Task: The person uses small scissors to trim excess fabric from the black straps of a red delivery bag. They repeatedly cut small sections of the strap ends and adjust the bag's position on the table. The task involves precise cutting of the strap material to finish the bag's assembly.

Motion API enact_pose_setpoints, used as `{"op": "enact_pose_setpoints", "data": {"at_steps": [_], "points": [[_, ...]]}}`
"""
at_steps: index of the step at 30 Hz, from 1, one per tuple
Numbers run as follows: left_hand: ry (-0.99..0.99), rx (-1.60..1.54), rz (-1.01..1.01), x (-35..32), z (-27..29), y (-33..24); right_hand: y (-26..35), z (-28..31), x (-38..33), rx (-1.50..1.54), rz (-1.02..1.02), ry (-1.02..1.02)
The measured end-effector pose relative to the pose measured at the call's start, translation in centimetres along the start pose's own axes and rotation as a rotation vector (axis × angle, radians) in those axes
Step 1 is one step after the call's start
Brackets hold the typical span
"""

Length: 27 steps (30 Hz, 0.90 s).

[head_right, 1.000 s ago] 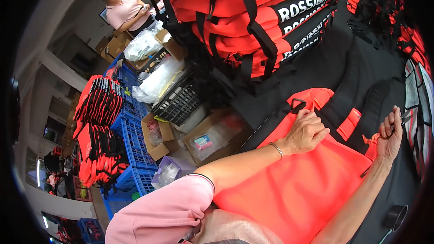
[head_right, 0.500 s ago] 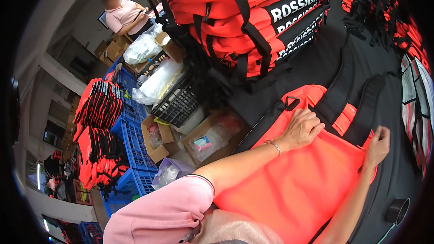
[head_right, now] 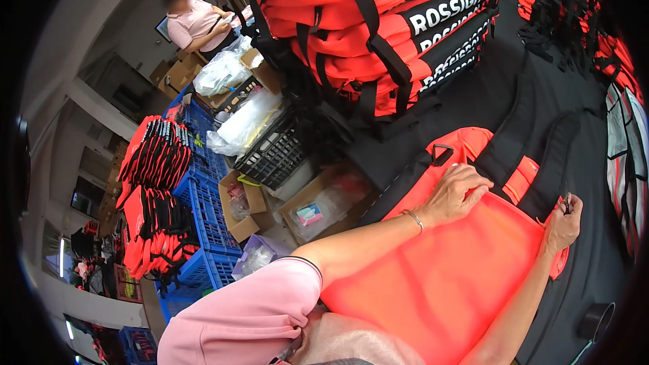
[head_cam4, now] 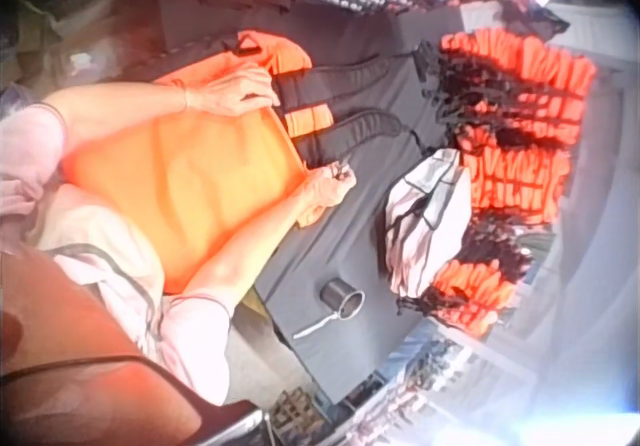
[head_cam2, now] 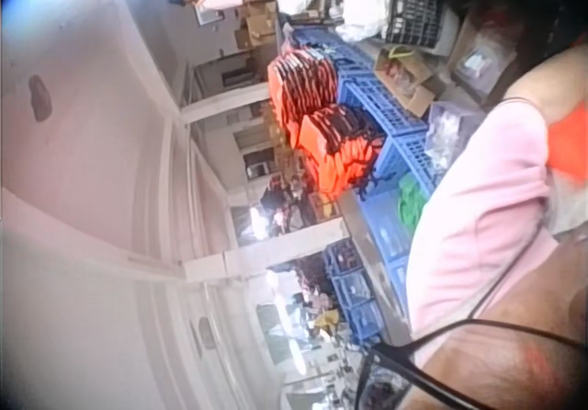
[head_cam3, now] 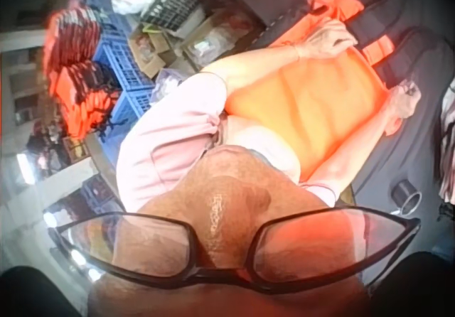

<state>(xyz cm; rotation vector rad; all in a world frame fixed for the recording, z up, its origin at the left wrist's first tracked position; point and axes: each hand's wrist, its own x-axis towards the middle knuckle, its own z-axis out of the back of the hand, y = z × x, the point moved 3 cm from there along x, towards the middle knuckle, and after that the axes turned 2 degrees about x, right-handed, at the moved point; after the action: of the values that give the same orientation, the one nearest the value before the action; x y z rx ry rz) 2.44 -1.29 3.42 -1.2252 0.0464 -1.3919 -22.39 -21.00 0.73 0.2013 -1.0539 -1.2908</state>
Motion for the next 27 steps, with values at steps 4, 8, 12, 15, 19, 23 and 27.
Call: {"op": "enact_pose_setpoints", "data": {"at_steps": [4,8,12,15,19,23,27], "points": [[-0.028,-0.117,0.019,-0.5,1.8,-2.5,0.4,-0.3,-0.4,-0.017,-0.026,0.030],[0.464,-0.360,-0.160,0.0,7.3,-10.3,-0.7,-0.2,-0.1,-0.029,0.009,-0.006],[0.799,-0.417,-0.542,-0.3,14.9,-18.7,-0.6,-0.6,-0.5,-0.044,-0.012,0.009],[0.859,-0.517,-0.559,1.2,18.6,-21.5,-1.3,0.2,0.1,-0.107,0.026,-0.011],[0.583,-0.313,-0.716,0.0,19.5,-21.4,-1.2,-0.9,-0.5,-0.108,0.064,-0.035],[0.519,-0.260,-0.736,0.7,23.7,-21.5,-0.2,-0.5,-0.3,-0.078,0.054,-0.023],[0.216,-0.713,-0.708,0.4,24.7,-17.7,-0.9,0.5,0.2,-0.135,0.065,-0.058]]}}
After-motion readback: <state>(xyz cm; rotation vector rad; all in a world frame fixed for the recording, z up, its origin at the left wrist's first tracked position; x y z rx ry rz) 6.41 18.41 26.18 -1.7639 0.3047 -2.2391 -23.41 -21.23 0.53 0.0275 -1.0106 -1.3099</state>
